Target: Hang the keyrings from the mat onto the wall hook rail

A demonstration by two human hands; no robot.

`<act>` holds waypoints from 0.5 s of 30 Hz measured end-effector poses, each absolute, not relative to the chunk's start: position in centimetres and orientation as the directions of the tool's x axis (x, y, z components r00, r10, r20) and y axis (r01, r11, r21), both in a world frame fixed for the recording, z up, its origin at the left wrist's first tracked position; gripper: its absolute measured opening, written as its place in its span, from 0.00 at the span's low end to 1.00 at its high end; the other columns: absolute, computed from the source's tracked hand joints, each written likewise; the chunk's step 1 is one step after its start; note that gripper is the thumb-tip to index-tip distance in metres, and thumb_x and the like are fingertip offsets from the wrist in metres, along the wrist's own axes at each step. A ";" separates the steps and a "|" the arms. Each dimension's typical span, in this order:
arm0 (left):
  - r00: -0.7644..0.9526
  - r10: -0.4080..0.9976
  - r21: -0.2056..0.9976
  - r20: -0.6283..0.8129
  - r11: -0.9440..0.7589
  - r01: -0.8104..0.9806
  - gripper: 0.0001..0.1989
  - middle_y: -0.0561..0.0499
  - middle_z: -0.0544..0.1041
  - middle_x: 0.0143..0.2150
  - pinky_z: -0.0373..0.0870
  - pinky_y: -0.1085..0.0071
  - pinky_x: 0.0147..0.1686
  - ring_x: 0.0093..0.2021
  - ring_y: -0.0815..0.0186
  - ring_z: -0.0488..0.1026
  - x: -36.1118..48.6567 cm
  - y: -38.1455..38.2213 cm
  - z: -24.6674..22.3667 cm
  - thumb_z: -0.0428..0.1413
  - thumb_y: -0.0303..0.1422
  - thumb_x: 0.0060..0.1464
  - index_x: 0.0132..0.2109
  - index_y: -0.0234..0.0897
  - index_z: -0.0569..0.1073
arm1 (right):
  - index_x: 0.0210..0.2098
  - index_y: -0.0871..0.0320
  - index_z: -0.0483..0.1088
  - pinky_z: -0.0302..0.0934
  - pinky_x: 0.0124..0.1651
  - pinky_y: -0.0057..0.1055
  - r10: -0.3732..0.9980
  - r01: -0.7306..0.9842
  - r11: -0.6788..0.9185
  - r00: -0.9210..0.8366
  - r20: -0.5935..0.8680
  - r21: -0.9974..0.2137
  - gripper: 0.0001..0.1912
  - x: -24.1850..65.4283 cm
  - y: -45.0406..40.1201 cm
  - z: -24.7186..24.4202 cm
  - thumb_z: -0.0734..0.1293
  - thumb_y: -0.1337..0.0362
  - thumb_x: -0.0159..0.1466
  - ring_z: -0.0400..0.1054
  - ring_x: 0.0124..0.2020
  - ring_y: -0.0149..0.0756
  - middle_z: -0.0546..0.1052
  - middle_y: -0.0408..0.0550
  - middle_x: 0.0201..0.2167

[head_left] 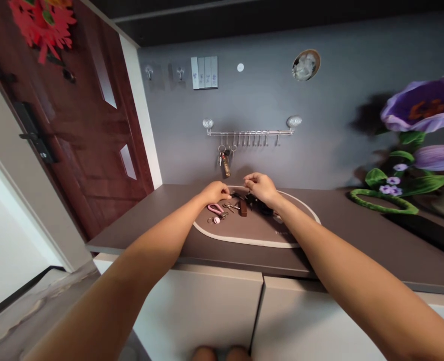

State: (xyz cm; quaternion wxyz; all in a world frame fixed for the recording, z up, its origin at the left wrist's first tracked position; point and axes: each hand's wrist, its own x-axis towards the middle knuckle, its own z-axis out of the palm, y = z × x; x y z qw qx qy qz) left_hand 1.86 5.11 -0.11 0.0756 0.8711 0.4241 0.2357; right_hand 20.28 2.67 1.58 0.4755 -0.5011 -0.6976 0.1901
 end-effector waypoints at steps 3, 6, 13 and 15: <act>0.549 0.751 0.276 0.368 -0.652 0.706 0.08 0.50 0.75 0.29 0.59 0.73 0.35 0.31 0.67 0.68 1.8 5.0 0.1 0.54 0.34 0.44 0.30 0.36 0.76 | 0.32 0.61 0.67 0.60 0.38 0.27 0.878 0.546 0.423 -0.051 0.476 -0.723 0.06 20.1 2.3 1.6 0.61 0.69 0.55 0.68 0.28 0.29 0.75 0.47 0.27; 0.558 0.745 0.258 0.366 -0.657 0.708 0.08 0.49 0.74 0.27 0.58 0.73 0.36 0.32 0.66 0.68 1.9 5.0 0.2 0.55 0.34 0.44 0.28 0.35 0.76 | 0.32 0.61 0.67 0.60 0.39 0.27 0.872 0.551 0.434 -0.059 0.486 -0.712 0.05 19.9 2.2 1.6 0.61 0.69 0.55 0.69 0.28 0.28 0.75 0.47 0.27; 0.589 0.723 0.226 0.360 -0.680 0.697 0.08 0.49 0.70 0.24 0.58 0.73 0.35 0.32 0.65 0.68 1.9 5.1 0.3 0.53 0.33 0.45 0.23 0.35 0.73 | 0.31 0.60 0.68 0.60 0.39 0.27 0.861 0.548 0.454 -0.066 0.504 -0.703 0.05 19.9 2.7 1.2 0.61 0.69 0.55 0.69 0.29 0.29 0.75 0.46 0.27; 0.572 0.728 0.273 0.378 -0.678 0.683 0.07 0.49 0.69 0.24 0.59 0.73 0.34 0.31 0.66 0.67 1.9 5.1 0.3 0.54 0.32 0.44 0.22 0.35 0.72 | 0.31 0.60 0.68 0.60 0.39 0.27 0.863 0.544 0.452 -0.066 0.500 -0.707 0.05 19.9 2.8 1.1 0.61 0.69 0.55 0.69 0.29 0.29 0.75 0.46 0.27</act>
